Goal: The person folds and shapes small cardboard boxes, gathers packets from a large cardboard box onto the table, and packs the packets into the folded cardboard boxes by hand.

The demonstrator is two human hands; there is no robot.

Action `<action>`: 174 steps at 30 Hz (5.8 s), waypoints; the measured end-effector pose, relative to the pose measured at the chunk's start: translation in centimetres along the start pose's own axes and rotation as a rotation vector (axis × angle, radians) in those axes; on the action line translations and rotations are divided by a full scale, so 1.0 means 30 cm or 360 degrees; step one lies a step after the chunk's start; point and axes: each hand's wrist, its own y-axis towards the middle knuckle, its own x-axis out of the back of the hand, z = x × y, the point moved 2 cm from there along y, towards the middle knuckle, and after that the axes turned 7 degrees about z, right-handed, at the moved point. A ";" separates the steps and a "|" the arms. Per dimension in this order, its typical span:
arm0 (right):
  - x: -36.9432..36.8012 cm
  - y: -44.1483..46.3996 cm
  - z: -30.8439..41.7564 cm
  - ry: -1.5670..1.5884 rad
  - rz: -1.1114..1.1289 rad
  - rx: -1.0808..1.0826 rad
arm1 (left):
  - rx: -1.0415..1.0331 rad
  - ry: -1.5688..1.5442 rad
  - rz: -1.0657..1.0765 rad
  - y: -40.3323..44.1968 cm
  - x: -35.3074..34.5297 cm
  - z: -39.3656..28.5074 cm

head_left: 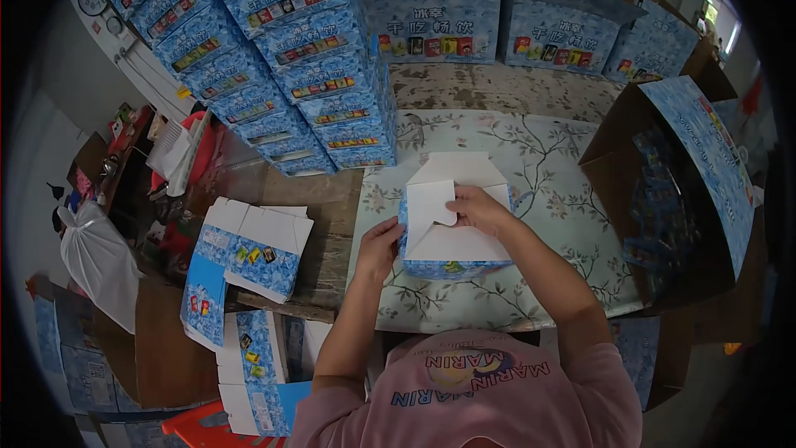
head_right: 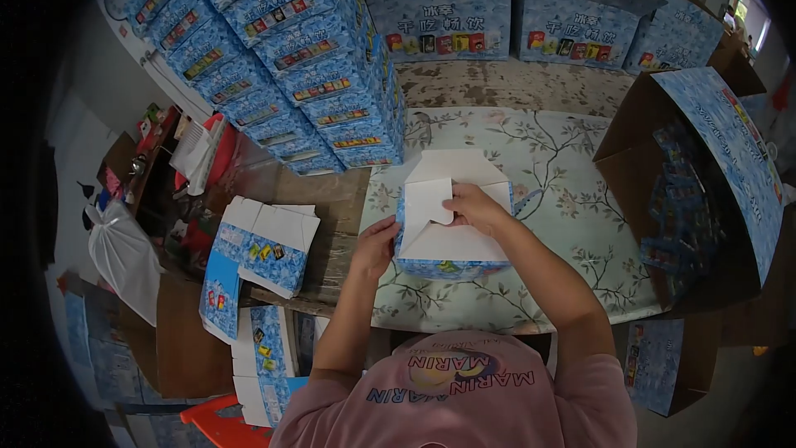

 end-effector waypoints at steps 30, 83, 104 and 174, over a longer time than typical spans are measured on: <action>-0.073 -0.064 0.086 -0.2556 -0.0112 -0.0143 | -0.0744 0.1230 -0.0393 0.013 0.037 0.062; 0.772 -1.364 -0.350 -0.0960 -0.3056 0.0838 | -0.1268 0.2500 0.0764 -0.053 -0.404 0.233; 1.902 -1.543 -0.506 -0.1446 -0.3024 0.0408 | -0.0946 0.2726 0.1036 -0.004 -0.525 0.457; 0.852 -1.533 -0.551 0.0740 -0.2660 0.1019 | 0.0327 -0.0085 0.1233 0.092 -1.642 0.109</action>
